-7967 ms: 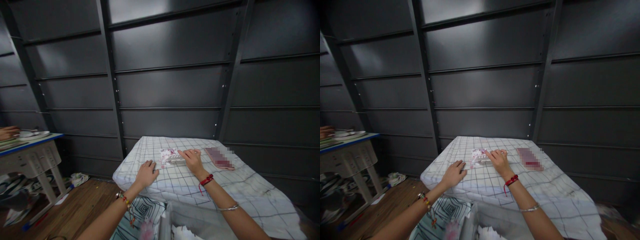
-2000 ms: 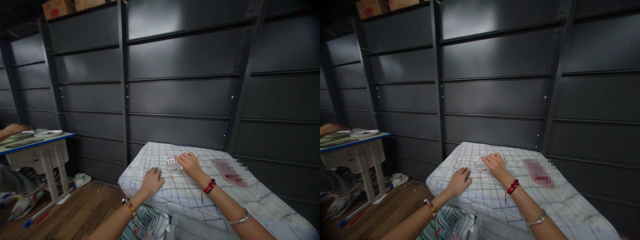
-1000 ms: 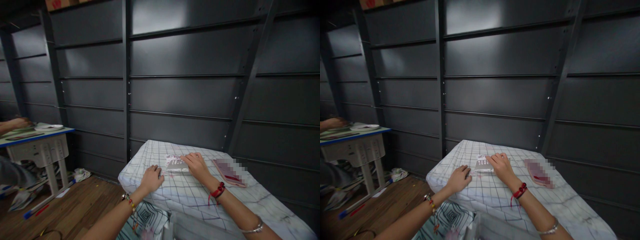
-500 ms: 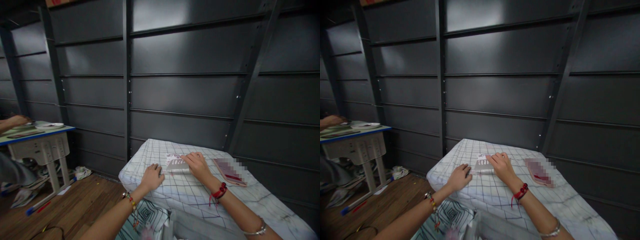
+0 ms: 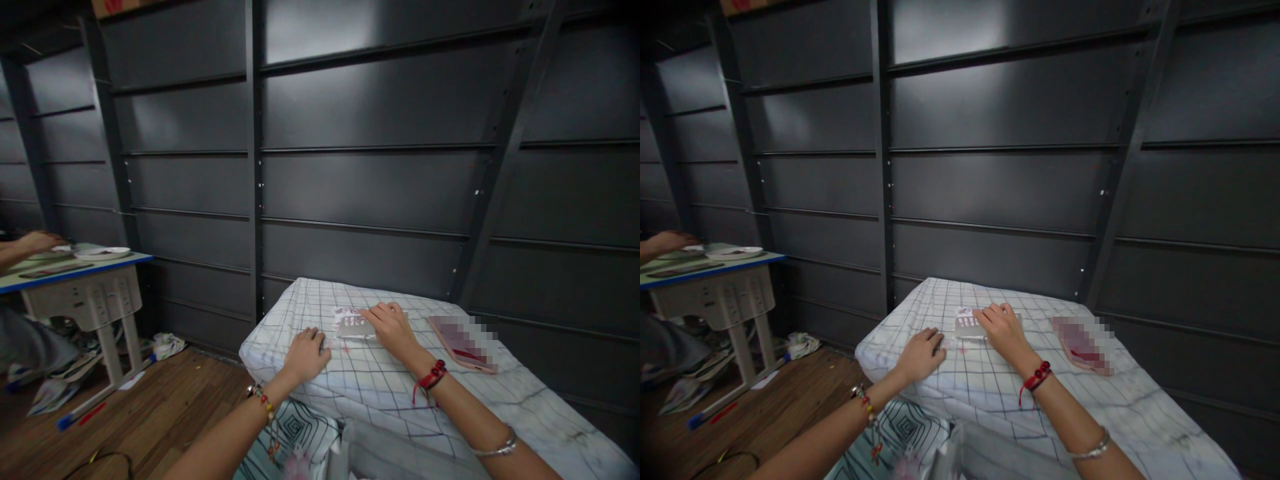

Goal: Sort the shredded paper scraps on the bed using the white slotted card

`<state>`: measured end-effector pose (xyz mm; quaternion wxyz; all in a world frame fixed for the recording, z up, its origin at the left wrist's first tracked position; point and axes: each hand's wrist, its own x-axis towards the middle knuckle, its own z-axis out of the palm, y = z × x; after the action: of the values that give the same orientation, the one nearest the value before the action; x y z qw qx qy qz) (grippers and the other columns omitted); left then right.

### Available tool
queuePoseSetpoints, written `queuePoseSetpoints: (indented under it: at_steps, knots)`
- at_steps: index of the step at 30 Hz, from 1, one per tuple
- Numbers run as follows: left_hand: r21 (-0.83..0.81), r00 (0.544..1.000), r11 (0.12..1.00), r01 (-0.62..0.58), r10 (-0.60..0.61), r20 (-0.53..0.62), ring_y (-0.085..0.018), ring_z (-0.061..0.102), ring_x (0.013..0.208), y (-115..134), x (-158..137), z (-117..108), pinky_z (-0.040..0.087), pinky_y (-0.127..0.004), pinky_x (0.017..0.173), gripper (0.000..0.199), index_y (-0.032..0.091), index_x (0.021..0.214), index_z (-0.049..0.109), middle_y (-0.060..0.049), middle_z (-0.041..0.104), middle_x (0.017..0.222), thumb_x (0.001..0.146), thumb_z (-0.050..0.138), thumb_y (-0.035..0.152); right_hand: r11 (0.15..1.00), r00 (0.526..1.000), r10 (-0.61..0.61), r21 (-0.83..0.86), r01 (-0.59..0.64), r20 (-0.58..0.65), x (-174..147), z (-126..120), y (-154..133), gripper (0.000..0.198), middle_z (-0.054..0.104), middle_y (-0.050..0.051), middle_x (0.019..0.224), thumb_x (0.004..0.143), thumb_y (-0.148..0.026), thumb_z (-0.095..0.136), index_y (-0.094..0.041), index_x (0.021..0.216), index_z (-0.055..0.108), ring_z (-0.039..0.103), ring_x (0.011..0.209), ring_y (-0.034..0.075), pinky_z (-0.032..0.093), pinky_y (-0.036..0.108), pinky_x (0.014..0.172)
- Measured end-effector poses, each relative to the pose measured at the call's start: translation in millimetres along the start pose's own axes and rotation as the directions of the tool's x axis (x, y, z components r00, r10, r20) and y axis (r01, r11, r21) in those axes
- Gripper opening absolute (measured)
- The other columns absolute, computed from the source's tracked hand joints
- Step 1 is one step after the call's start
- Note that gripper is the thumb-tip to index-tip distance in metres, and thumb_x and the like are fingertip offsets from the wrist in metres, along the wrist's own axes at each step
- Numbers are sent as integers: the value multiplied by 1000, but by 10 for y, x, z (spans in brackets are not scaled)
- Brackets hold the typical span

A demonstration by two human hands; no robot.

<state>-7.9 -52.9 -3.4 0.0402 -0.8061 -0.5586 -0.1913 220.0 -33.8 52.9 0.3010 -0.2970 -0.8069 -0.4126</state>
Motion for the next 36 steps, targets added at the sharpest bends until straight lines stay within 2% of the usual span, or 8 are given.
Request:
queuePoseSetpoints:
  at_steps: [11,16,24,29,36]
  knots:
    - [5,1000,1000,7,-7,15,-27,46,121,4,-2,-4,33,-37,102,42,15,119,58,-12,53,130,86,43,36,1000,1000,-2,-20,3,8,-2,29,54,30,59,3,72,78,1,45,-18,96,61,44,75,17,24,32,70]
    - [1,1000,1000,4,-4,17,-28,45,121,4,-5,-3,33,-38,102,43,12,119,58,-15,52,129,86,42,35,999,1000,3,-37,-3,-17,51,20,13,29,58,2,70,79,1,44,-17,96,60,44,74,17,24,32,70]
    - [-5,1000,1000,-2,2,-2,-28,47,119,8,-4,-1,34,-39,101,39,15,115,59,-14,55,126,86,43,36,998,998,-64,19,64,-30,139,-10,-88,28,59,2,72,80,0,44,-16,97,60,43,73,16,25,31,71]
    - [5,1000,1000,-10,10,-15,-28,47,118,5,-4,5,35,-38,101,38,14,114,60,-13,56,125,86,44,35,1000,999,-15,25,16,-44,140,-51,-50,29,59,2,71,81,0,43,-16,97,61,43,74,16,25,31,72]
    - [19,1000,1000,-20,20,-13,-28,48,118,-11,4,22,36,-38,100,40,13,115,59,-14,55,125,87,43,35,1000,999,19,7,-19,47,87,39,-48,27,60,3,74,81,-2,46,-17,98,62,44,76,17,25,32,72]
